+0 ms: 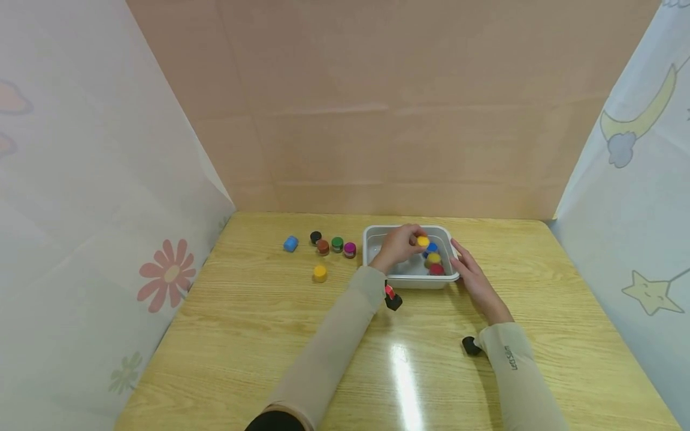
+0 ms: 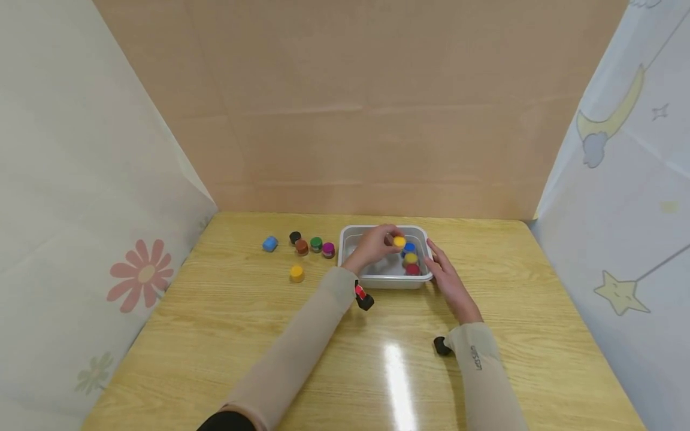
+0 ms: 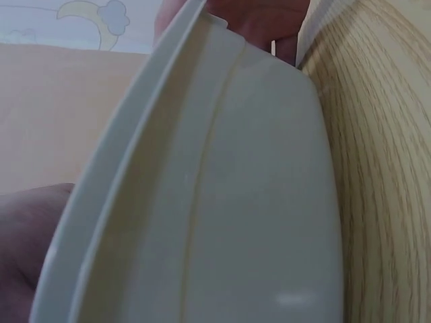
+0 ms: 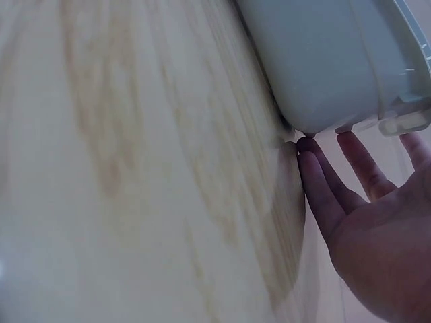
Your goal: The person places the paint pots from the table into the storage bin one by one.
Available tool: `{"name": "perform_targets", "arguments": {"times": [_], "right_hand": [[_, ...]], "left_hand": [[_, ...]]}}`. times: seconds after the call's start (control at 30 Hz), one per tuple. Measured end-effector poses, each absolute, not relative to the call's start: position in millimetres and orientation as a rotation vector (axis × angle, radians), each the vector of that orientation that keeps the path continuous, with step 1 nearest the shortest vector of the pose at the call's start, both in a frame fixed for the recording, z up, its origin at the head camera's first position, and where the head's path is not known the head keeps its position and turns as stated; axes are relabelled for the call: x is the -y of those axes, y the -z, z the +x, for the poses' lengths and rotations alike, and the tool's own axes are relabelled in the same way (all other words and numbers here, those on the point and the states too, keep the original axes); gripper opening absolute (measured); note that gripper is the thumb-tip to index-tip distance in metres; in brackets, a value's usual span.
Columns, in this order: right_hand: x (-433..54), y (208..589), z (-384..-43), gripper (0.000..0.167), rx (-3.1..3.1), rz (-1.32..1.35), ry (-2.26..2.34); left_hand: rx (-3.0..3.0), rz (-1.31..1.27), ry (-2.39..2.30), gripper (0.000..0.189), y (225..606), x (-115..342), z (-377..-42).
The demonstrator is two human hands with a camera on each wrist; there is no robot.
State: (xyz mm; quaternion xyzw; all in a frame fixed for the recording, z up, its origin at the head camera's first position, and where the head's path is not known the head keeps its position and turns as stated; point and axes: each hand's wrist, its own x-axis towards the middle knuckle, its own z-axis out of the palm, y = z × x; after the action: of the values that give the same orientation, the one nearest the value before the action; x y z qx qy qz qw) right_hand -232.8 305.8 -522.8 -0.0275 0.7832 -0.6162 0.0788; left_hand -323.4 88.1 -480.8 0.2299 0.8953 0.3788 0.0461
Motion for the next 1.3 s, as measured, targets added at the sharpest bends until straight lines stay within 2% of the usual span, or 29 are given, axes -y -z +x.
{"name": "perform_targets", "arguments": {"times": [0.63, 1.3], "right_hand": [[-305, 523, -233, 0.068, -2.354, -0.029, 1.823], [-305, 523, -235, 0.068, -2.351, -0.023, 1.838]], "left_hand": [[-2.823, 0.782, -1.059, 0.029, 495, -89, -327], [-2.849, 0.741, -0.94, 0.026, 495, -90, -326]]}}
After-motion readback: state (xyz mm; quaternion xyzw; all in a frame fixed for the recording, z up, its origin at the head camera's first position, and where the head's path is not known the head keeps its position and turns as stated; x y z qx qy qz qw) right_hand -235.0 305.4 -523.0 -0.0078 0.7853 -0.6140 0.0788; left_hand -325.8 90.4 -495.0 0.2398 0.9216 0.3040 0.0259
